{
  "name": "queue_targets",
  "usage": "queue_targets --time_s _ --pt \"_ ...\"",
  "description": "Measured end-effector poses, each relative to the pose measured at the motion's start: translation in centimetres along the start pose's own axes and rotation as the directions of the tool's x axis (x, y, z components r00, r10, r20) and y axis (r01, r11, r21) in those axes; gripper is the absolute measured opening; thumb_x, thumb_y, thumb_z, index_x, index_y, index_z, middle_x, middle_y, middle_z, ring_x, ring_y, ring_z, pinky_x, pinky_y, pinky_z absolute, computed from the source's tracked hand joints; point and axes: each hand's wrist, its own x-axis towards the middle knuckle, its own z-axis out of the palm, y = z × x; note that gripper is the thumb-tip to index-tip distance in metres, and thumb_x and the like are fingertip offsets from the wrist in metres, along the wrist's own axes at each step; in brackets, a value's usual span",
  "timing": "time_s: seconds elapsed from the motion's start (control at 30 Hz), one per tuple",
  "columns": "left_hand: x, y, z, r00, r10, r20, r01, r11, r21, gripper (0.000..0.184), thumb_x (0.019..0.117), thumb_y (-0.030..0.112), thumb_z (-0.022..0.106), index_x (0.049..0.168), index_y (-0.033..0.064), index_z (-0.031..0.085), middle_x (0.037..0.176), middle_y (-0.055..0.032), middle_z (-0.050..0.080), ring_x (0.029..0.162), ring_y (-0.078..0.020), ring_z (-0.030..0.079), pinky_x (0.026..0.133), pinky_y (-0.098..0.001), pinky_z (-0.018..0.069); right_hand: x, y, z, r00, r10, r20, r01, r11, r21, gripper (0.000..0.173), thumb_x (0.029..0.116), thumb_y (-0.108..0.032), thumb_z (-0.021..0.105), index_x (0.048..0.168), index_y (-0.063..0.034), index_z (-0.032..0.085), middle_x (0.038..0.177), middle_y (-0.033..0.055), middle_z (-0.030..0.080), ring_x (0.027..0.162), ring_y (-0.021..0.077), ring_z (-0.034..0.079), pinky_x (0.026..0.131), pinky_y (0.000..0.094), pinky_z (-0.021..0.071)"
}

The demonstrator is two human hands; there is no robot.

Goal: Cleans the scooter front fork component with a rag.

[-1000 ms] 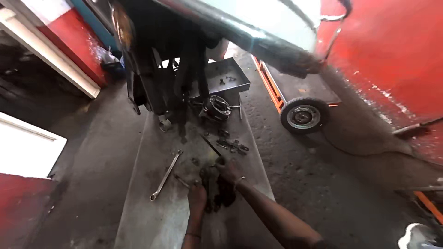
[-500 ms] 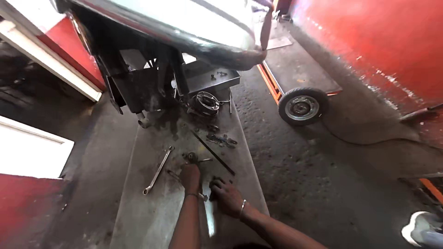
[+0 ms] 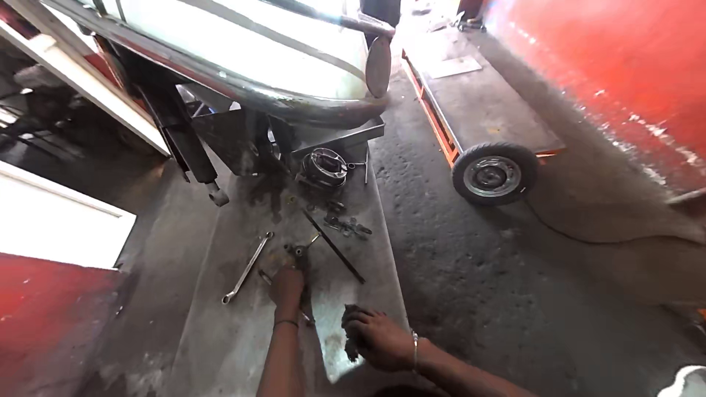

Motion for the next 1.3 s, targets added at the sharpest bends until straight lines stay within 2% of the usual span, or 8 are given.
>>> queue_targets --time_s 0.17,0.33,0.43,0.6,0.8,0.97,1.1,1.3 --pt "-1.0 -2.9 0.5 0.993 -0.019 -0.118 -0.028 0.923 -0.383 0.031 0.1027 0.015 0.059 0.125 -0.0052 0.065 0.126 -0.0281 0.064 0.122 -0.0414 0.059 0.105 -0.0557 0.0454 0.4 1.1 -1.0 0.996 -0.085 0.023 0.084 0.995 0.063 0.044 0.0971 -0.018 0.067 0.136 0.0002 0.059 0.15 0.0212 0.051 0.146 0.0412 0.038 0.118 0.058 0.0295" --pt "-8.0 -2.7 3.4 0.982 0.1 -0.158 -0.142 0.949 -0.281 0.038 0.1023 0.02 0.062 0.133 -0.0011 0.062 0.125 -0.0236 0.066 0.117 -0.0378 0.064 0.103 -0.0548 0.0484 0.4 1.8 -0.7 0.989 -0.141 0.046 0.147 0.975 -0.165 0.051 0.0921 -0.014 0.07 0.139 -0.0002 0.057 0.15 0.0241 0.049 0.141 0.0439 0.042 0.116 0.0575 0.032" --pt "-9.6 -2.7 6.3 0.964 0.16 -0.213 -0.206 0.954 -0.218 0.063 0.0962 0.034 0.071 0.143 -0.0039 0.052 0.141 -0.0276 0.056 0.13 -0.0418 0.055 0.109 -0.0548 0.0441 0.3 2.2 -1.5 0.992 -0.016 -0.121 0.035 0.987 0.158 0.045 0.092 -0.015 0.069 0.133 0.0026 0.06 0.137 0.0249 0.059 0.131 0.0387 0.054 0.112 0.0538 0.0407" --pt "-2.3 -1.2 3.8 0.973 0.173 -0.156 -0.187 0.979 -0.082 0.068 0.0992 0.04 0.066 0.143 -0.0084 0.049 0.146 -0.0332 0.047 0.137 -0.047 0.046 0.114 -0.0565 0.0375 0.3 1.6 -4.9 0.89 0.376 -0.259 0.119 0.357 0.926 0.026 0.1017 -0.009 0.042 0.113 -0.0023 0.064 0.077 -0.0004 0.062 0.06 0.0053 0.057 0.057 0.0224 0.0499" --pt "1.4 0.2 1.2 0.995 0.095 0.017 -0.092 0.986 -0.136 0.05 0.0976 0.031 0.067 0.13 -0.006 0.059 0.125 -0.0288 0.064 0.12 -0.0431 0.061 0.102 -0.0607 0.0464 1.4 1.1 -6.3 0.801 0.529 -0.28 0.352 -0.037 0.935 0.036 0.1089 -0.019 0.031 0.086 -0.011 0.059 0.063 -0.0024 0.055 0.054 0.0066 0.053 0.055 0.0227 0.0491" --pt "-5.4 -0.5 -0.9 0.969 0.243 0.035 -0.205 0.881 -0.427 0.068 0.0937 0.015 0.072 0.148 -0.0034 0.035 0.112 -0.0253 0.063 0.089 -0.0329 0.068 0.079 -0.049 0.0575 2.5 -0.4 -8.5 0.676 0.607 -0.417 0.48 0.067 0.875 0.031 0.1098 -0.019 0.034 0.092 -0.0124 0.058 0.063 -0.0044 0.05 0.052 0.0057 0.048 0.051 0.0224 0.0459" --pt "-11.7 -0.5 -3.5 0.929 0.348 0.128 -0.282 0.888 -0.364 0.063 0.0911 0.014 0.072 0.145 0.0016 0.042 0.103 -0.0177 0.065 0.078 -0.0257 0.068 0.071 -0.044 0.0587 3.5 -4.0 -8.4 0.746 0.251 -0.617 0.445 0.501 0.742 0.028 0.1013 -0.01 0.048 0.124 -0.0075 0.063 0.087 0.0015 0.066 0.065 0.0066 0.058 0.057 0.0246 0.051" --pt "-16.3 -0.1 -4.6 0.893 0.447 0.053 -0.446 0.895 -0.023 0.058 0.0962 0.017 0.063 0.145 -0.007 0.043 0.104 -0.0226 0.071 0.099 -0.0379 0.07 0.089 -0.0525 0.0545 3.7 -6.9 -6.5 0.652 -0.114 -0.75 0.529 0.777 0.342 0.02 0.0939 -0.004 0.066 0.112 0.0028 0.071 0.111 0.012 0.068 0.094 0.0093 0.067 0.084 0.0254 0.0576"
